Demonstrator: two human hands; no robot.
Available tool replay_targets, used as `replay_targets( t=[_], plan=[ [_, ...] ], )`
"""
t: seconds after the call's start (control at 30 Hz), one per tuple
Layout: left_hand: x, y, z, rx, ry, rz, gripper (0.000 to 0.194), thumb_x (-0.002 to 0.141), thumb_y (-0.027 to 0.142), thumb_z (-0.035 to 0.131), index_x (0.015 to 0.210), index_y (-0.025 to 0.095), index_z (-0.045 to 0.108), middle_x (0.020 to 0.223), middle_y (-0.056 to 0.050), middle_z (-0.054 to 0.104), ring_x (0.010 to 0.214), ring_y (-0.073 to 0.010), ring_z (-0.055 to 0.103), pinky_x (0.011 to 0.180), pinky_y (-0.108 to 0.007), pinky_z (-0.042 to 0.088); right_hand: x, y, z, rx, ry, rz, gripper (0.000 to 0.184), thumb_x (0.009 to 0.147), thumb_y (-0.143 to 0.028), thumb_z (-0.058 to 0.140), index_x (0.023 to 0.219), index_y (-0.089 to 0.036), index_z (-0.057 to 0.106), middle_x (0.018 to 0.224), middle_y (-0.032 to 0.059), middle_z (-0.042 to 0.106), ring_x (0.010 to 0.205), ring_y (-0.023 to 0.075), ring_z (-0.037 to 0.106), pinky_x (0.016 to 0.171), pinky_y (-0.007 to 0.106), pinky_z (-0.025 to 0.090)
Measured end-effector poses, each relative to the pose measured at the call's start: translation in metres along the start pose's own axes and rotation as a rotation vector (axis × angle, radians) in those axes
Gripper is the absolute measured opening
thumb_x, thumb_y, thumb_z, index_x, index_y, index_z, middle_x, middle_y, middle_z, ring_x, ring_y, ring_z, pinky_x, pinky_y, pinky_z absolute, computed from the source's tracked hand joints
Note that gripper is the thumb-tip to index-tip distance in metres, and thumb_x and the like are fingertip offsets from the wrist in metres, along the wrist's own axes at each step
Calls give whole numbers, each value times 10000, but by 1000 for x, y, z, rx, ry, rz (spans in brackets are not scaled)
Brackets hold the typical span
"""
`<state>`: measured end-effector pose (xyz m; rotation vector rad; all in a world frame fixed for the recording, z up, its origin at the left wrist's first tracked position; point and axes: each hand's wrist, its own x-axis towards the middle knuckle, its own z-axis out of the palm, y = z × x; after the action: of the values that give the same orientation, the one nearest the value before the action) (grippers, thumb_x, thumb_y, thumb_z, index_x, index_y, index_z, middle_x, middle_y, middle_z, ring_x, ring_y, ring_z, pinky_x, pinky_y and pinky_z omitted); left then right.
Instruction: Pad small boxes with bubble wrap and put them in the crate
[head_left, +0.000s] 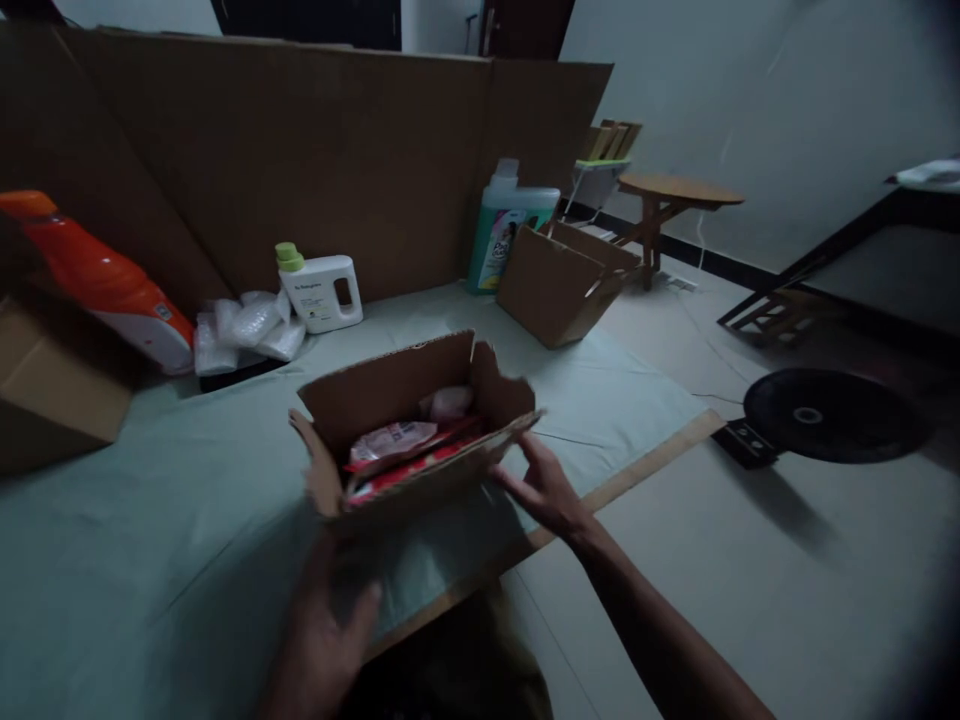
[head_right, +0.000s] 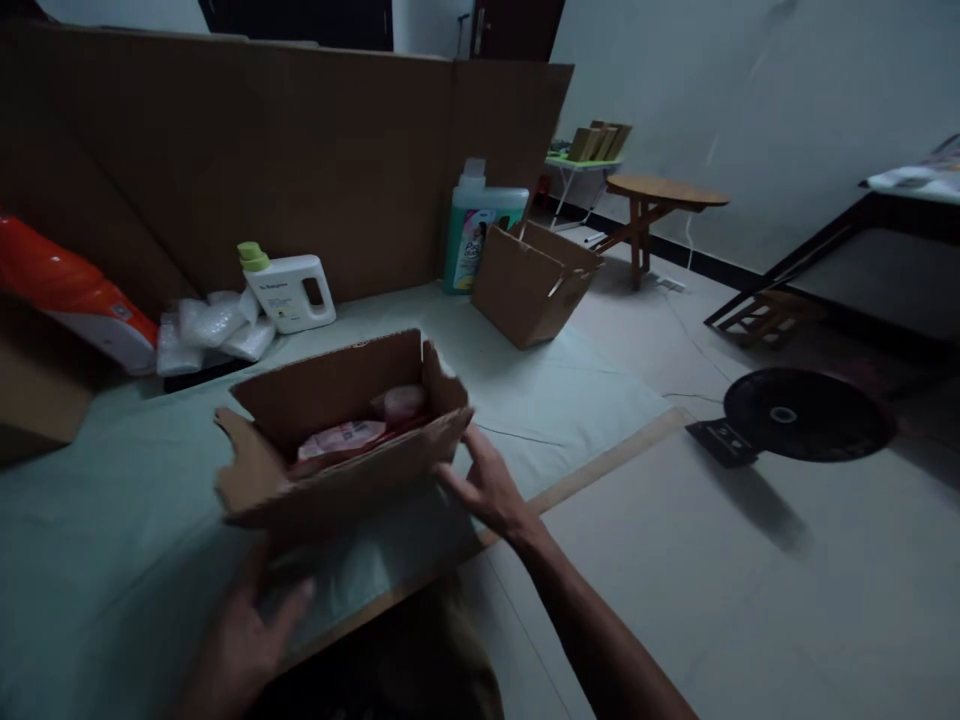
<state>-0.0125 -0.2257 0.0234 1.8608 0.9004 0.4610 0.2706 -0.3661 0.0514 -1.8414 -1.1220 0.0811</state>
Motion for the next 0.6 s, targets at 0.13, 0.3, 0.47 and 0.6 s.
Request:
replay_targets(
  t=[0.13,0.3,0.47,0.6],
  plan=[
    [-23,12,32,-107,-685,483,285,885,362,601,1103,261,754,913,-59,780,832,-207,743,850,-299,597,8,27,-27,-2,340,176,531,906,-541,613,1325,-216,576,1260,136,668,1115,280,659,892,456,568],
    [27,22,8,-25,-190,243,239,918,317,549,1005,206,742,947,-71,766,855,-210,730,783,-301,600,-41,26,-39,-45,225,156,477,924,-472,629,1353,-268,580,1393,122,610,1217,285,625,921,447,564],
    [85,39,22,-154,-232,281,558,808,396,648,1314,168,591,1308,-147,660,1174,-325,652,1027,-513,526,-95,-5,-3,-66,40,57,884,840,-523,738,1572,-262,317,1512,146,504,1383,327,497,1088,482,485],
    [55,59,67,-219,-498,301,631,854,329,633,1453,221,467,1425,-133,588,1319,-349,559,1113,-536,468,-95,-6,4,-1,75,137,823,815,-595,717,1480,-190,450,1284,149,652,1199,336,621,1012,470,537]
  ],
)
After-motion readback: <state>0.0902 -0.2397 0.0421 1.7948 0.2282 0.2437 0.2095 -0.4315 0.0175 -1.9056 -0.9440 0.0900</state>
